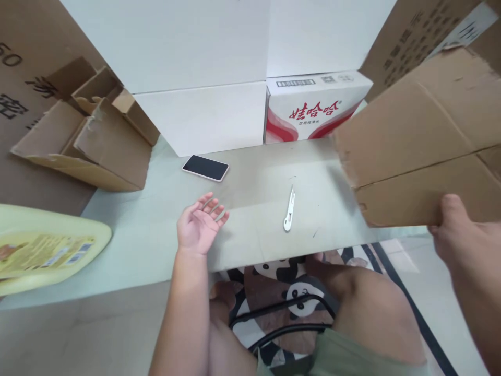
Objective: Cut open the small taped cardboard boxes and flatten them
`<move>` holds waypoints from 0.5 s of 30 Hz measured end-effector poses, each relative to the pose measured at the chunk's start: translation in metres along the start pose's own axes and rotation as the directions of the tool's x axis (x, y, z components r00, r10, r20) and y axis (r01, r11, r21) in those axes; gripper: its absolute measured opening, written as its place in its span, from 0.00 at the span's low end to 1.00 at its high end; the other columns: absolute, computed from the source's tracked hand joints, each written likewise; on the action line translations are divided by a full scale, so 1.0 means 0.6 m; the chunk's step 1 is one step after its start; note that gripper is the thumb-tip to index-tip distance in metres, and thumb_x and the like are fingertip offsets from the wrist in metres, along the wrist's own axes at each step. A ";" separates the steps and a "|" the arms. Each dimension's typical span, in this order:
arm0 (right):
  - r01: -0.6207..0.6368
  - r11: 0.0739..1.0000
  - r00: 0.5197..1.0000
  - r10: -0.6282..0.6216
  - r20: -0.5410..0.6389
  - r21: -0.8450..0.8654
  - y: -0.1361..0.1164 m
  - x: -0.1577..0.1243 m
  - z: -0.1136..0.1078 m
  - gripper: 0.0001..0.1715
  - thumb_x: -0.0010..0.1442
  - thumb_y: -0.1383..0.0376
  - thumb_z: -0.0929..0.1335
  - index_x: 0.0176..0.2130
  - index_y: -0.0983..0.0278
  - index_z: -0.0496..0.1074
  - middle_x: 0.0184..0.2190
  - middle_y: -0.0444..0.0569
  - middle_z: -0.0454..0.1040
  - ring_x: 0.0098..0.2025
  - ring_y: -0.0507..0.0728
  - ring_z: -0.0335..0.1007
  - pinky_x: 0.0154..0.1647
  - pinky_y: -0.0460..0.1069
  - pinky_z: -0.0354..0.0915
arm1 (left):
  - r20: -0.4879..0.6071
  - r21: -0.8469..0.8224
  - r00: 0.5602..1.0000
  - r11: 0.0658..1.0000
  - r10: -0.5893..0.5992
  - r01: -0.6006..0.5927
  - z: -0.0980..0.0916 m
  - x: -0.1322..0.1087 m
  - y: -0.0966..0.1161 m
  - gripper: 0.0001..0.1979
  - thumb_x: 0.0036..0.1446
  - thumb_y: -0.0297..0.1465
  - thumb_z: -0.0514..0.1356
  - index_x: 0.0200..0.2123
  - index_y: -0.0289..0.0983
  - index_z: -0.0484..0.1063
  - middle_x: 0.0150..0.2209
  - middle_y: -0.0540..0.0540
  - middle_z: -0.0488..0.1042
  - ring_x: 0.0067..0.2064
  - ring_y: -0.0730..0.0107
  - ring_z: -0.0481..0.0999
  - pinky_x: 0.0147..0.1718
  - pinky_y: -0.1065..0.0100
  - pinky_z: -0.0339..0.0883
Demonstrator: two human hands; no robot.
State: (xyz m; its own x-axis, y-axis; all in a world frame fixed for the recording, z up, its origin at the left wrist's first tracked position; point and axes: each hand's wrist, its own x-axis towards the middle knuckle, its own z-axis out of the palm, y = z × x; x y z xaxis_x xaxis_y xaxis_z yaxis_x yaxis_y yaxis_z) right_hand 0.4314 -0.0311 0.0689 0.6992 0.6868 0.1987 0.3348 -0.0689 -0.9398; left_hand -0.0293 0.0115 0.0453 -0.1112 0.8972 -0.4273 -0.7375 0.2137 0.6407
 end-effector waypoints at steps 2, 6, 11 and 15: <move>0.057 0.966 0.973 -0.111 -0.202 -0.253 -0.007 0.034 -0.009 0.17 0.56 0.51 0.73 0.45 0.50 0.76 0.53 0.47 0.79 0.60 0.71 0.72 0.62 0.69 0.67 | -0.012 0.004 1.000 1.000 -0.001 0.001 0.003 -0.001 0.001 0.11 0.50 0.31 0.58 0.36 0.36 0.77 0.30 0.46 0.79 0.31 0.65 0.80 0.35 0.58 0.78; 0.190 0.900 0.978 -0.209 -0.005 -0.393 -0.034 0.143 0.060 0.12 0.61 0.51 0.69 0.42 0.54 0.73 0.49 0.47 0.79 0.62 0.73 0.70 0.62 0.74 0.64 | -0.051 0.002 0.999 1.000 0.009 -0.009 0.008 -0.002 0.002 0.11 0.48 0.32 0.58 0.35 0.35 0.77 0.28 0.46 0.78 0.30 0.65 0.79 0.32 0.58 0.78; 0.110 0.896 0.990 -0.059 0.130 -0.431 -0.085 0.235 0.192 0.13 0.59 0.68 0.68 0.46 0.62 0.69 0.45 0.56 0.76 0.36 0.58 0.76 0.40 0.59 0.74 | -0.037 0.000 0.999 1.000 0.021 -0.021 0.005 -0.004 0.007 0.13 0.47 0.33 0.59 0.35 0.34 0.77 0.28 0.46 0.77 0.29 0.64 0.79 0.33 0.58 0.78; 0.300 0.885 0.908 -0.151 0.392 -0.356 -0.130 0.155 0.284 0.11 0.57 0.69 0.70 0.43 0.61 0.70 0.44 0.52 0.78 0.32 0.53 0.73 0.40 0.54 0.71 | -0.033 -0.052 0.998 0.997 0.058 -0.059 -0.006 -0.018 0.022 0.12 0.48 0.34 0.58 0.34 0.35 0.77 0.28 0.47 0.77 0.29 0.66 0.78 0.34 0.59 0.78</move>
State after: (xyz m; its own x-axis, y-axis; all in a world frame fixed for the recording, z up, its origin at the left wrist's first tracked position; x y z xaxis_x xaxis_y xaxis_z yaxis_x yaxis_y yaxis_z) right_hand 0.3628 0.1617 0.1134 0.3366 0.9172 0.2129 0.7310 -0.1120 -0.6731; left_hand -0.0401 0.0031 0.0558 -0.1753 0.8949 -0.4103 -0.7634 0.1397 0.6307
